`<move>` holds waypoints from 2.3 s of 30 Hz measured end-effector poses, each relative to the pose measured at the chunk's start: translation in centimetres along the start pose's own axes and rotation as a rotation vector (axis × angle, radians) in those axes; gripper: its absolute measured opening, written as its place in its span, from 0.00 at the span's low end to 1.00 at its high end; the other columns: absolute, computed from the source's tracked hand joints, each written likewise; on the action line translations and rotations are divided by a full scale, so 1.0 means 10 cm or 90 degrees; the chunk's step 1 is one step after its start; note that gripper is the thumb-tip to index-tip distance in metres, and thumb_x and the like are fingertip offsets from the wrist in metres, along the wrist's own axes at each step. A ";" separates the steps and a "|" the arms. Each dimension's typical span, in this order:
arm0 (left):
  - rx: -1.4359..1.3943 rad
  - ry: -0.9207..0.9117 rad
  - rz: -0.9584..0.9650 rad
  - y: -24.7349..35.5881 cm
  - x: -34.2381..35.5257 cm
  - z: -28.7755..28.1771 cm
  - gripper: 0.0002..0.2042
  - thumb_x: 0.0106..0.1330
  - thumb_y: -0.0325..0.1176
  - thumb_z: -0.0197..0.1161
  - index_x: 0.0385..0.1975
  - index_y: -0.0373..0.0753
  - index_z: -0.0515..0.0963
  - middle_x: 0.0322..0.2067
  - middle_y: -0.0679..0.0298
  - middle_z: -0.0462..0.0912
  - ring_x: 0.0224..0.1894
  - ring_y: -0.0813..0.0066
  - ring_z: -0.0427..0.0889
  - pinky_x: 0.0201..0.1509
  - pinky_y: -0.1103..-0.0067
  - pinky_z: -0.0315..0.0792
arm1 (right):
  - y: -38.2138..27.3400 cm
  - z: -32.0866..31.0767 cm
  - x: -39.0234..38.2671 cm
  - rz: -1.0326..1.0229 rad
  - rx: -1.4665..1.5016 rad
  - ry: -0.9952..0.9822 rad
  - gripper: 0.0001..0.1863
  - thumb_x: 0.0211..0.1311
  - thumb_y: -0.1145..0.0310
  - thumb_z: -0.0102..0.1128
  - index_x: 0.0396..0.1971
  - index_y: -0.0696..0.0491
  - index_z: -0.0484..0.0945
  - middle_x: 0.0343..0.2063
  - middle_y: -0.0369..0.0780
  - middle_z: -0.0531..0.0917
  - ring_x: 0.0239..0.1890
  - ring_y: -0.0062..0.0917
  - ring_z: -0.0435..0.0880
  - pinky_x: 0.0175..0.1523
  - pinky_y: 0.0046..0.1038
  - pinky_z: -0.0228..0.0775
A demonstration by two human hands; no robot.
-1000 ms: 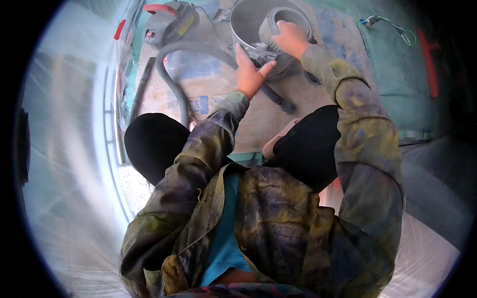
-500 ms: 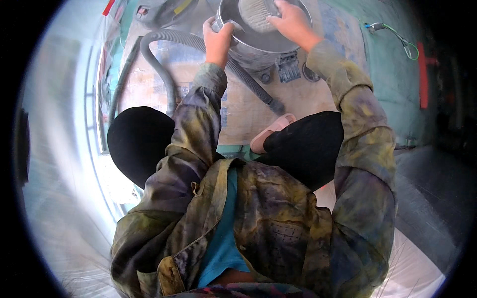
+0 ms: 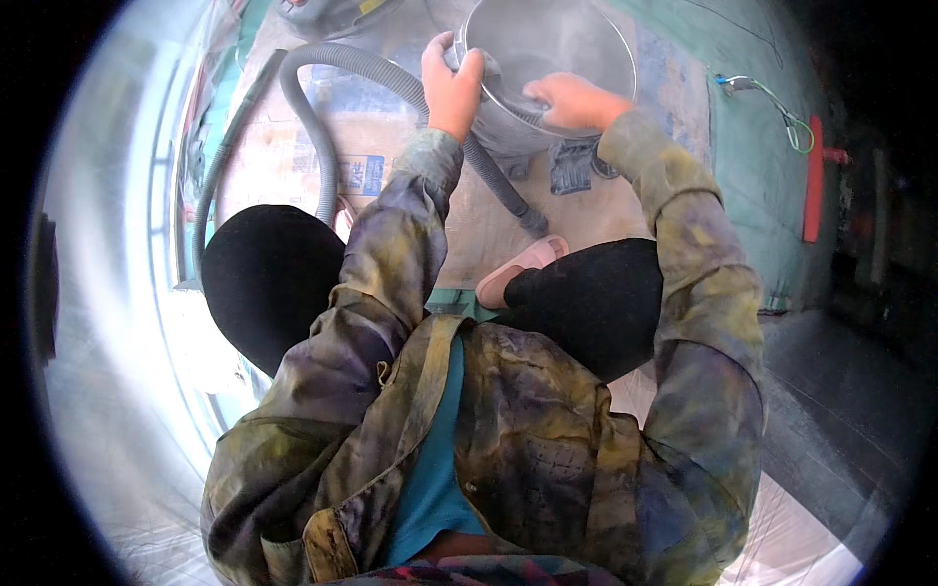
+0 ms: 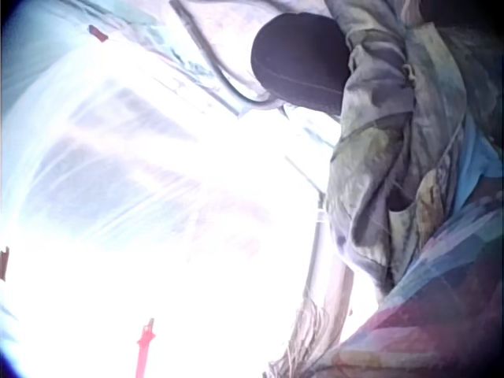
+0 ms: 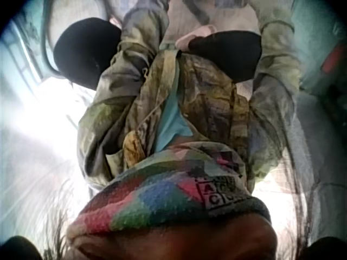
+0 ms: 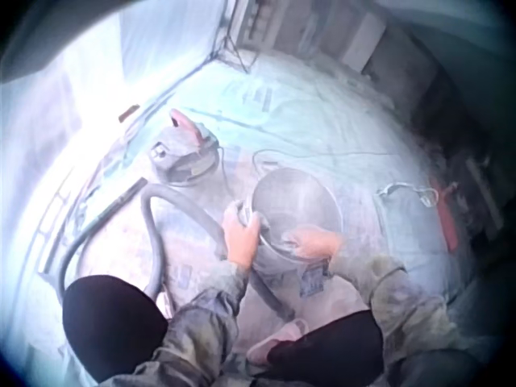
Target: The person sits on the floor and removes the filter from a shop vacuum. They then repeatedly tap the filter against the side of a metal bucket to dislodge dust and debris.
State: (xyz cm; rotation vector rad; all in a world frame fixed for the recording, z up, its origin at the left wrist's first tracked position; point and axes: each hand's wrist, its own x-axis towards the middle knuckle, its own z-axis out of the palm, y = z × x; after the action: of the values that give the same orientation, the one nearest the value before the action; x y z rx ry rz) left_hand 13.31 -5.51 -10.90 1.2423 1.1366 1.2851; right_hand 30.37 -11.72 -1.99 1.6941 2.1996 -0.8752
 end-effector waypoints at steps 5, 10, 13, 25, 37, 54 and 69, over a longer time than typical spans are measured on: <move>0.011 -0.040 0.013 0.02 -0.04 0.00 0.29 0.51 0.41 0.61 0.52 0.31 0.72 0.50 0.47 0.74 0.54 0.52 0.73 0.59 0.67 0.65 | 0.40 0.36 0.00 0.114 0.005 0.226 0.22 0.48 0.65 0.62 0.45 0.56 0.75 0.36 0.48 0.82 0.43 0.45 0.79 0.47 0.39 0.69; 0.002 -0.071 -0.010 0.08 -0.06 -0.02 0.28 0.50 0.41 0.61 0.51 0.31 0.74 0.49 0.48 0.76 0.54 0.53 0.73 0.60 0.68 0.65 | 0.20 0.05 0.05 0.071 0.247 -0.064 0.26 0.50 0.65 0.64 0.50 0.60 0.74 0.46 0.48 0.80 0.50 0.36 0.78 0.54 0.33 0.67; -0.019 -0.081 0.015 0.06 0.00 -0.01 0.27 0.50 0.41 0.61 0.50 0.31 0.75 0.49 0.48 0.76 0.55 0.53 0.73 0.60 0.68 0.65 | 0.17 0.19 0.05 0.155 0.059 0.075 0.24 0.51 0.67 0.64 0.49 0.59 0.74 0.44 0.44 0.81 0.49 0.33 0.78 0.53 0.31 0.67; -0.007 -0.075 0.023 0.05 -0.05 -0.01 0.25 0.51 0.41 0.61 0.49 0.34 0.76 0.50 0.50 0.76 0.54 0.54 0.73 0.60 0.68 0.65 | 0.20 -0.03 -0.69 0.231 1.051 0.450 0.17 0.63 0.65 0.59 0.46 0.60 0.75 0.42 0.42 0.81 0.45 0.24 0.78 0.51 0.26 0.69; 0.019 -0.077 0.038 0.05 -0.08 -0.05 0.23 0.58 0.43 0.61 0.50 0.34 0.75 0.50 0.50 0.76 0.55 0.54 0.72 0.60 0.67 0.64 | -0.23 0.14 -0.26 0.437 0.575 0.861 0.25 0.68 0.52 0.52 0.50 0.60 0.71 0.42 0.43 0.79 0.42 0.26 0.78 0.48 0.30 0.70; 0.023 -0.084 0.047 -0.01 -0.09 -0.05 0.22 0.60 0.44 0.59 0.50 0.36 0.76 0.49 0.49 0.77 0.53 0.52 0.73 0.58 0.66 0.65 | -0.13 0.30 -0.18 0.312 0.848 0.751 0.24 0.68 0.52 0.52 0.45 0.62 0.75 0.41 0.42 0.80 0.44 0.26 0.78 0.50 0.26 0.67; 0.013 -0.121 0.048 -0.01 -0.12 -0.04 0.21 0.61 0.40 0.60 0.50 0.31 0.75 0.49 0.47 0.76 0.55 0.54 0.73 0.60 0.68 0.65 | -0.14 0.49 -0.21 0.370 0.809 0.592 0.27 0.70 0.52 0.47 0.51 0.63 0.73 0.45 0.43 0.80 0.49 0.28 0.78 0.53 0.30 0.68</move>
State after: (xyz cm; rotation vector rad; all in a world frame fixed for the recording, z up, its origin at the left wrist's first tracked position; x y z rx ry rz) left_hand 12.92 -6.67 -11.07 1.4028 0.9774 1.1853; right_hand 28.89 -16.45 -4.40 3.6298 1.0945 -1.6775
